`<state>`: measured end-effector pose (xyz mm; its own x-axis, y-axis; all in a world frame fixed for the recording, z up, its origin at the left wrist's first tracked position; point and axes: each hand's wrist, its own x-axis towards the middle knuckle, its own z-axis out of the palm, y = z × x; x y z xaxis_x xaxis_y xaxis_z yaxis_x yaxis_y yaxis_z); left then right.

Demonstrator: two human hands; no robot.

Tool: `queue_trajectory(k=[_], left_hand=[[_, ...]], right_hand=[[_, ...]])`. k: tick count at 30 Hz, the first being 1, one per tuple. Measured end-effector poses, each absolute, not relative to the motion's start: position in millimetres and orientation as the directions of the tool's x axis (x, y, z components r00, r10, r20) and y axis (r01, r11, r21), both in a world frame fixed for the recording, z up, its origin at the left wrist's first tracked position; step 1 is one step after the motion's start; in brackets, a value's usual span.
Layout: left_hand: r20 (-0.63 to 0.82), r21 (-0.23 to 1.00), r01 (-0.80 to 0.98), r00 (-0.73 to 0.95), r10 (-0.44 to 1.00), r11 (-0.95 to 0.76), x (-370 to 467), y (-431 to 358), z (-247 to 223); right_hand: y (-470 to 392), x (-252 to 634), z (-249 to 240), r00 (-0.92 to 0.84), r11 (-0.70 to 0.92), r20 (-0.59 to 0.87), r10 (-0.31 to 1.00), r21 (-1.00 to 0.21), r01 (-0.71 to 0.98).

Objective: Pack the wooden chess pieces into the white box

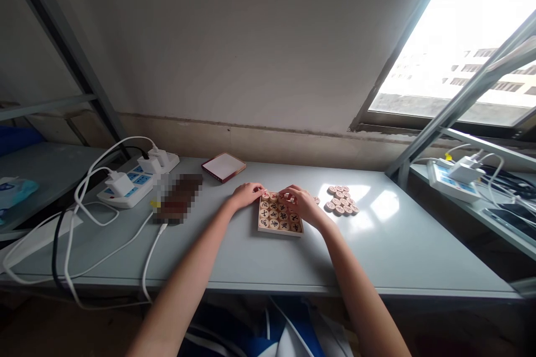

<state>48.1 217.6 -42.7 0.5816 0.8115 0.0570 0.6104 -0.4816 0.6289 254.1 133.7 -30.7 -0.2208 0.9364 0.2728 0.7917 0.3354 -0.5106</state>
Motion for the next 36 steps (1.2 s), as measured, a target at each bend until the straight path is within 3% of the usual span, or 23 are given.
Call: queue_trajectory(k=[10, 20, 31, 34, 36], left_hand=[[0.053, 0.629, 0.614, 0.579, 0.813, -0.478, 47.9, 217.5, -43.0], [0.053, 0.626, 0.611, 0.587, 0.808, -0.484, 47.7, 219.4, -44.9], [0.051, 0.622, 0.616, 0.584, 0.810, -0.483, 48.3, 220.3, -46.5], [0.048, 0.625, 0.617, 0.581, 0.813, -0.478, 48.6, 219.6, -45.6], [0.047, 0.627, 0.619, 0.576, 0.816, -0.473, 48.8, 219.1, -44.8]], right_hand=[[129.6, 250.4, -22.3, -0.213, 0.291, 0.213, 0.954, -0.471, 0.833], [131.1, 252.8, -25.5, -0.235, 0.332, 0.297, 0.926, -0.339, 0.880], [130.7, 253.2, -22.7, -0.224, 0.300, 0.262, 0.939, -0.301, 0.905], [132.1, 260.1, -24.0, -0.132, 0.204, 0.309, 0.942, -0.214, 0.955], [132.3, 268.4, -25.8, 0.016, 0.033, 0.356, 0.934, -0.132, 0.991]])
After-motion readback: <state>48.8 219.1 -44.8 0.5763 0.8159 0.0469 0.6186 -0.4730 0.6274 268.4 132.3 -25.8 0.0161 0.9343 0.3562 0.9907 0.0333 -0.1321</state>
